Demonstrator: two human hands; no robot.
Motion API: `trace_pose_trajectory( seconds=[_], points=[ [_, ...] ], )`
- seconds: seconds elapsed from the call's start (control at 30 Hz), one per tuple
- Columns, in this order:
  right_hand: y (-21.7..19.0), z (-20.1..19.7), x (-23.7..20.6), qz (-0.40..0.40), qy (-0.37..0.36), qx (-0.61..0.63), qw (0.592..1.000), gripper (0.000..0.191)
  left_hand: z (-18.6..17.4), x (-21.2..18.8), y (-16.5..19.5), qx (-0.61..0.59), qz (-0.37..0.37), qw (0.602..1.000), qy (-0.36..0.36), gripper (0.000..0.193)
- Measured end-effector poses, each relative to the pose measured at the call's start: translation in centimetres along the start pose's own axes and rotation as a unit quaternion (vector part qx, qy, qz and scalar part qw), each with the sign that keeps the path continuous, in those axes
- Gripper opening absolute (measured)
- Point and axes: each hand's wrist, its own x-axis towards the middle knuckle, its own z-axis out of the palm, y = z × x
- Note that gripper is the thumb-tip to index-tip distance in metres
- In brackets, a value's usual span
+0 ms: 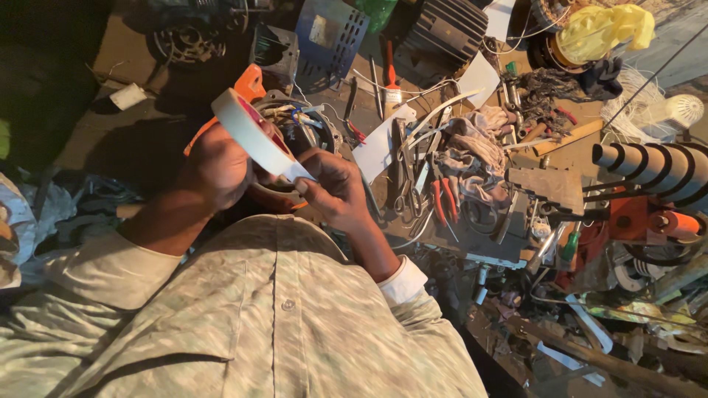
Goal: The person works on an electric motor housing at a cluttered workbench, using pliers to grip and adjust wires inside the housing. They then pull tape from a roll and wrap it around the wires, pressing the tape in place by hand.
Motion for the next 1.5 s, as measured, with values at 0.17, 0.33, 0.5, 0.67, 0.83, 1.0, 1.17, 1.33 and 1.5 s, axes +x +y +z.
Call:
trace_pose_trajectory(
  seconds=[0.17,0.33,0.5,0.67,0.83,1.0,1.17,1.33,1.5],
  points=[
    [1.1,-0.4,-0.5,0.020,0.034,0.032,0.999,0.017,0.7,0.0,-0.3,0.084,0.031,0.996,0.031,0.023],
    [0.9,-0.7,-0.7,-0.024,0.002,0.023,0.999,0.023,0.5,-0.2,-0.4,0.246,0.155,0.956,0.032,0.023],
    [0.5,-0.4,-1.0,0.038,0.041,0.080,0.995,0.041,0.7,-0.8,-0.1,0.370,0.197,0.908,0.026,0.024],
    [0.9,-0.8,-0.8,0.021,0.018,0.090,0.996,0.049,1.3,-1.2,0.7,0.420,0.244,0.874,0.038,0.024],
    [1.4,-0.9,-0.7,0.033,0.037,0.026,0.998,0.045,1.6,-1.4,1.2,0.408,0.214,0.887,0.030,0.025],
    [0.7,-0.7,-0.4,0.018,0.025,-0.051,0.998,0.028,1.3,-1.3,0.5,0.362,0.186,0.912,0.043,0.026],
    [-0.6,-0.5,0.3,-0.032,0.000,-0.169,0.985,0.017,1.3,-1.5,0.6,0.351,0.185,0.917,0.037,0.025],
    [-1.4,-0.2,0.8,-0.045,-0.004,-0.186,0.981,0.014,1.5,-0.2,1.1,0.433,0.203,0.874,0.082,0.025],
    [-0.7,1.0,2.2,-0.085,0.110,-0.351,0.926,0.010,1.1,4.1,-0.1,0.426,0.319,0.840,0.105,0.023]
  ],
)
